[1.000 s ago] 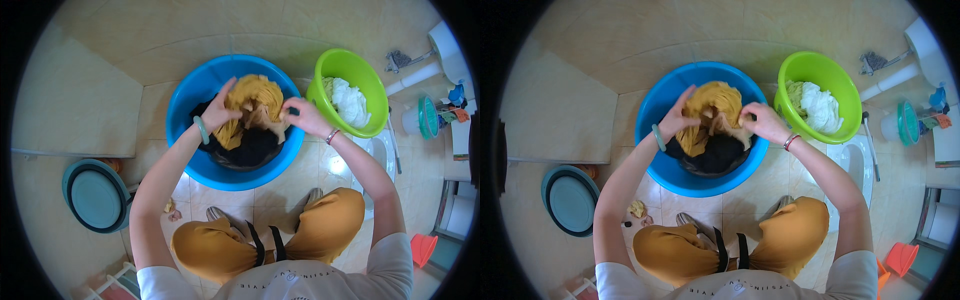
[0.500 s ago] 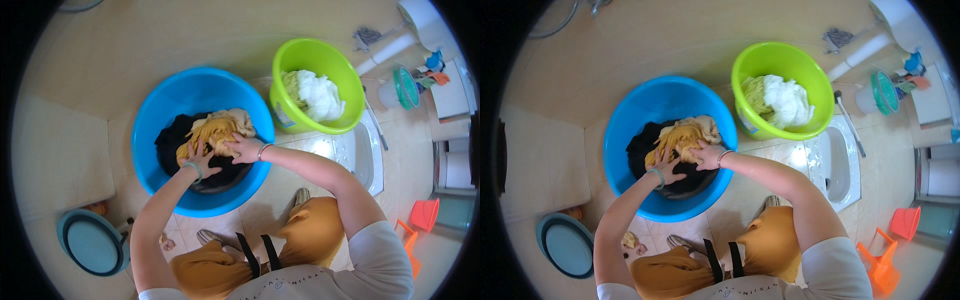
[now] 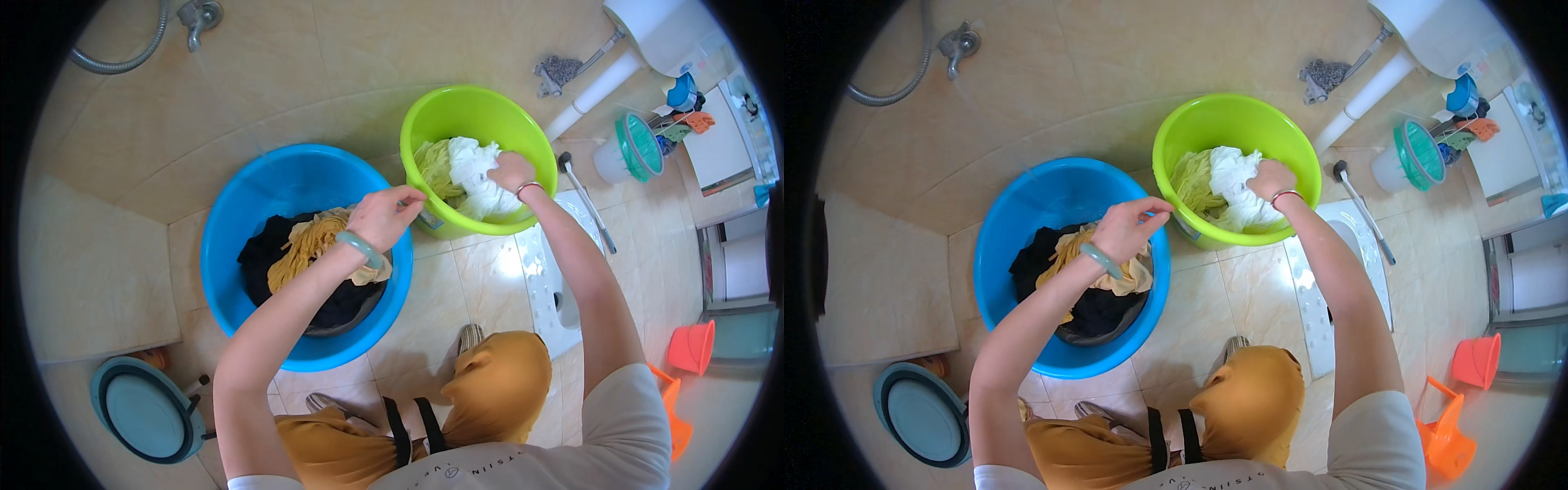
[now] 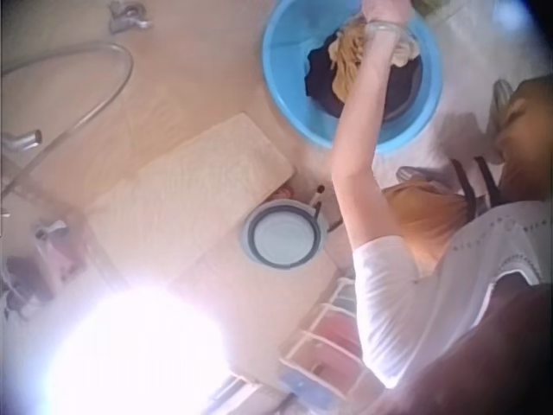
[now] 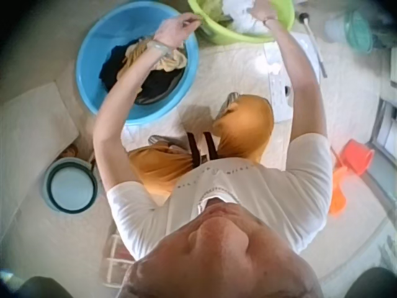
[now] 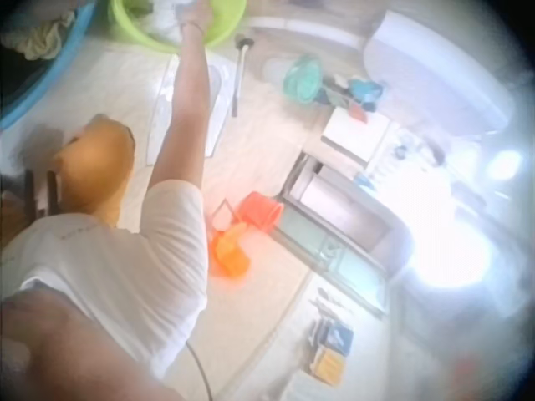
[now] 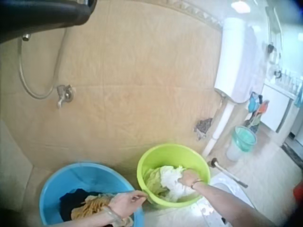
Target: The person cleans a white floor basin using a toilet brush and water from a blue basin. They then transfer various clothes from a green bucket into the blue basin and rinse the green bucket under a tap.
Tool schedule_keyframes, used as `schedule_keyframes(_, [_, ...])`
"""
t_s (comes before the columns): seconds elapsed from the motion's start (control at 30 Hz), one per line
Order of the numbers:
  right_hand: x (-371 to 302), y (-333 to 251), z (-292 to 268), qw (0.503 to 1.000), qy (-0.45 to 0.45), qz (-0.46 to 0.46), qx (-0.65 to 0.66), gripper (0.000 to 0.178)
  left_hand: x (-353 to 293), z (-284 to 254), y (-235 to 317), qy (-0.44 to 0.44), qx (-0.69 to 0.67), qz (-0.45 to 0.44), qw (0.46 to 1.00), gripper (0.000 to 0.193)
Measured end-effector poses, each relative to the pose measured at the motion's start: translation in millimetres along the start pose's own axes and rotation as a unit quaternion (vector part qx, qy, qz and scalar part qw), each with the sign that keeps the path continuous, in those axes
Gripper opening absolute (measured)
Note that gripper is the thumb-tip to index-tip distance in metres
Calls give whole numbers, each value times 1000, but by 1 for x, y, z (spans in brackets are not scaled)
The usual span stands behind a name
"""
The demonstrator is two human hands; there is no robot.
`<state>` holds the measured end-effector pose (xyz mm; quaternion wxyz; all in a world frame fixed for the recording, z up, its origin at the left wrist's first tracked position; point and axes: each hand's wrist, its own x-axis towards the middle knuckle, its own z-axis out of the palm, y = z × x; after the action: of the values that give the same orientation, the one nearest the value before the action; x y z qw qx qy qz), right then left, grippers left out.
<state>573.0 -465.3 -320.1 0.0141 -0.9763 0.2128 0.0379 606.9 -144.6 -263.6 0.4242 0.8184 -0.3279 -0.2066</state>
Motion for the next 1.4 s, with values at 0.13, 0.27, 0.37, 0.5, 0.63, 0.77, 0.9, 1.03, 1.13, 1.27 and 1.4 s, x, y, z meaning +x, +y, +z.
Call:
schedule_keyframes(0.13, [-9, -13, -71, 863, 11, 68, 501, 22, 2, -10, 2, -11, -57, -39, 998, 24])
schedule_keyframes(0.27, [-50, -20, -189, 627, 83, -150, 760, 22, 14, -28, 13, -2, -200, -62, 978, 38])
schedule_keyframes(0.37, [-71, -31, -242, 497, 86, -248, 827, 25, 28, -22, 32, 132, -267, 35, 954, 48])
schedule_keyframes(0.5, [-87, -64, -276, 380, -61, -410, 827, 29, 56, -18, 24, 158, -184, 182, 953, 72])
schedule_keyframes(0.63, [-107, -94, -315, 381, -57, -463, 798, 27, 64, -26, 61, -47, -239, 70, 967, 84])
schedule_keyframes(0.77, [-116, -146, -332, 392, 11, -461, 796, 24, 63, -10, 48, 49, -180, 125, 974, 66])
schedule_keyframes(0.9, [-112, -171, -308, 396, -19, -403, 824, 24, 43, -9, 25, -4, -355, -57, 933, 47])
schedule_keyframes(1.03, [-68, -98, -253, 795, 106, -266, 536, 33, 15, -45, 47, 127, -339, 112, 925, 33])
schedule_keyframes(1.13, [-53, -35, -170, 825, -60, -218, 518, 66, -3, -83, 76, 86, -538, -16, 839, 27])
schedule_keyframes(1.27, [-66, -57, -90, 894, -12, -329, 305, 81, -20, -111, 104, 43, -568, 125, 813, 26])
schedule_keyframes(1.4, [-69, -111, -110, 666, -70, -159, 726, 62, -49, -155, 125, 21, -591, 204, 780, 41])
